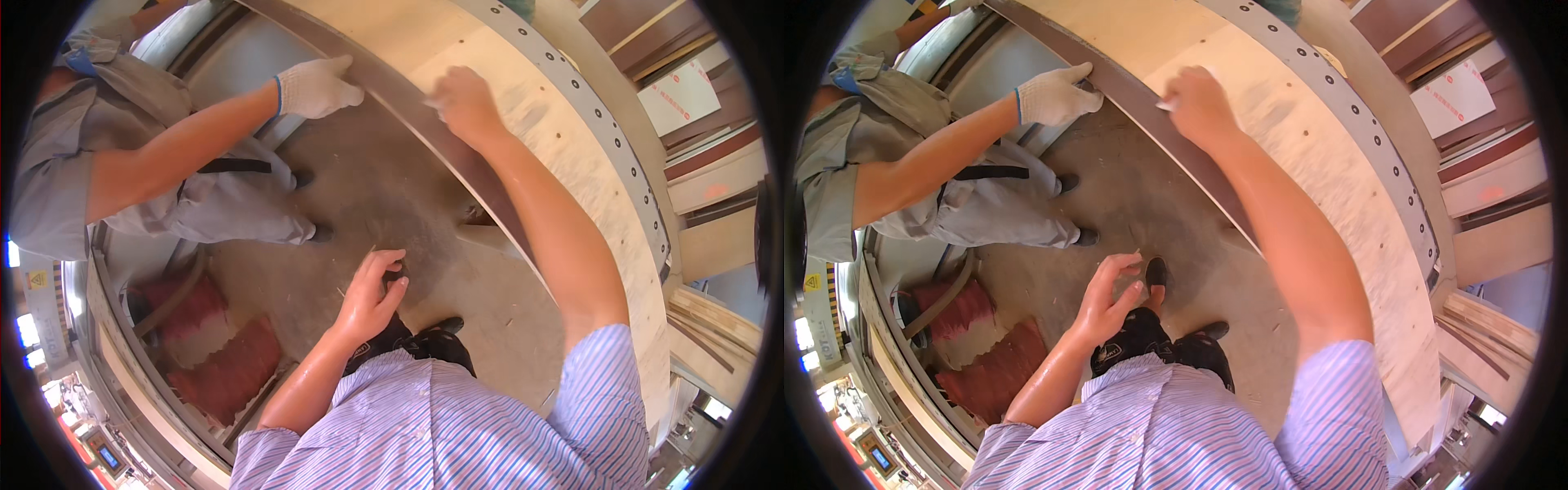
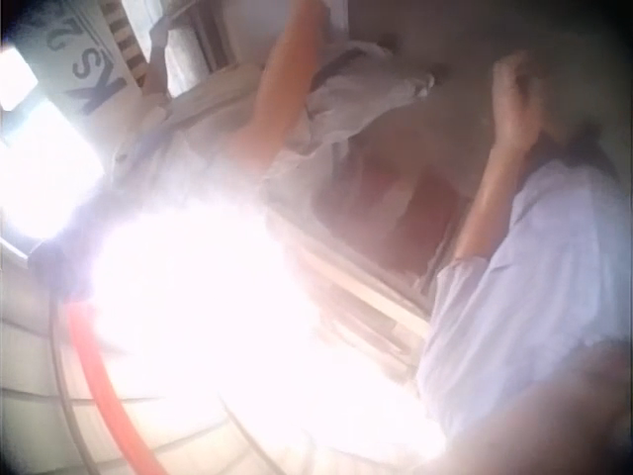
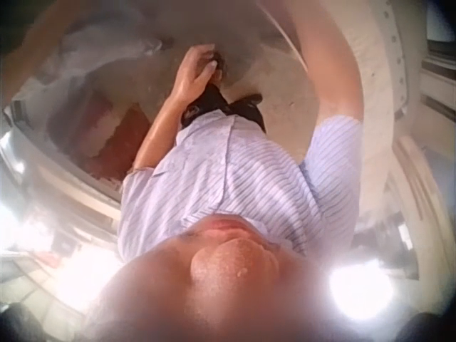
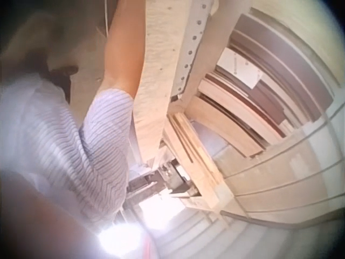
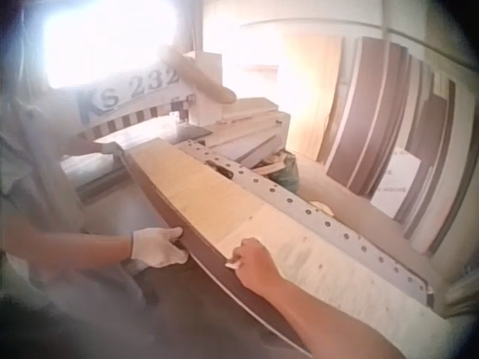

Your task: The person picks up edge banding strips from a table, carries them across the workshop, and applies them along the edges of wooden boards, pressing and wiping them down with a cloth.

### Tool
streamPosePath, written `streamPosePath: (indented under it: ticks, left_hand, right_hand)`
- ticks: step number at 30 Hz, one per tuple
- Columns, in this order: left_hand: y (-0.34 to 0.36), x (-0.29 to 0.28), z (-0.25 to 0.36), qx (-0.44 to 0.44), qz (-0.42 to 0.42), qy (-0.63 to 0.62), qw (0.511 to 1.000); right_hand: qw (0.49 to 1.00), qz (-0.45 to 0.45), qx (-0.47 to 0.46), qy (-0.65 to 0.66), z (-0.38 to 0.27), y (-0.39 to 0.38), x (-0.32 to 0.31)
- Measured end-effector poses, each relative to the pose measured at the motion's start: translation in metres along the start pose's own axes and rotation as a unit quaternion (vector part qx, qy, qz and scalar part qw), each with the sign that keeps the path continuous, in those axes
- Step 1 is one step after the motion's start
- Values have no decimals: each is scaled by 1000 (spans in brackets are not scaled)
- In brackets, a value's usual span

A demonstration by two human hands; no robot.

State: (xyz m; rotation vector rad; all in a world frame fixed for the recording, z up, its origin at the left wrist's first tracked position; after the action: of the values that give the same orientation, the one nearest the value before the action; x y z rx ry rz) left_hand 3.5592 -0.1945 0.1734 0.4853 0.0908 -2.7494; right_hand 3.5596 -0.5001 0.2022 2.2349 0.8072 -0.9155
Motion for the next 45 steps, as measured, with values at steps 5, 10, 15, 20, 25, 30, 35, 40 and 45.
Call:
streamPosePath:
  ticks: [5,10,15,20,25,30,35,40,45]
  left_hand:
    - [-5,-6,-28,-51,-29,-22,998]
    - [4,18,-25,-20,-42,-50,998]
    - [1,82,25,10,-62,-62,996]
    - [-48,160,70,-38,-48,-96,993]
    - [-94,263,98,29,-114,-142,983]
    - [-137,372,135,-17,-274,-298,914]
    - [-154,420,149,-58,-302,-273,911]
    - [-160,428,147,-127,-279,-272,912]
    - [-156,410,153,-55,-243,-237,939]
  right_hand:
    - [985,106,126,58,31,-127,-108]
    - [993,21,117,5,13,-240,-135]
    - [988,75,132,13,27,-223,-117]
    - [981,190,39,32,23,-282,-147]
    - [942,267,55,196,12,-446,-237]
    - [875,373,171,256,8,-557,-270]
    - [880,354,275,154,31,-618,-283]
    - [819,457,326,121,53,-687,-343]
    - [626,450,524,-362,147,-887,-480]
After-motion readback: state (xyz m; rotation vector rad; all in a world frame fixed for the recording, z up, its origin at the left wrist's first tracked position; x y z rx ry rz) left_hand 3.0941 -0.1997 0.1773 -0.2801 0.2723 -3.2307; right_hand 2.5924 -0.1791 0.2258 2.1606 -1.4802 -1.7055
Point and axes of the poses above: each hand's wrist, its own y-axis towards the middle knuckle, its own x-axis out of the palm, z = x × y, the point moved 4 cm from there along y, towards the middle knuckle, and after that the axes turned 6 degrees about x, right-handed, at the moved point
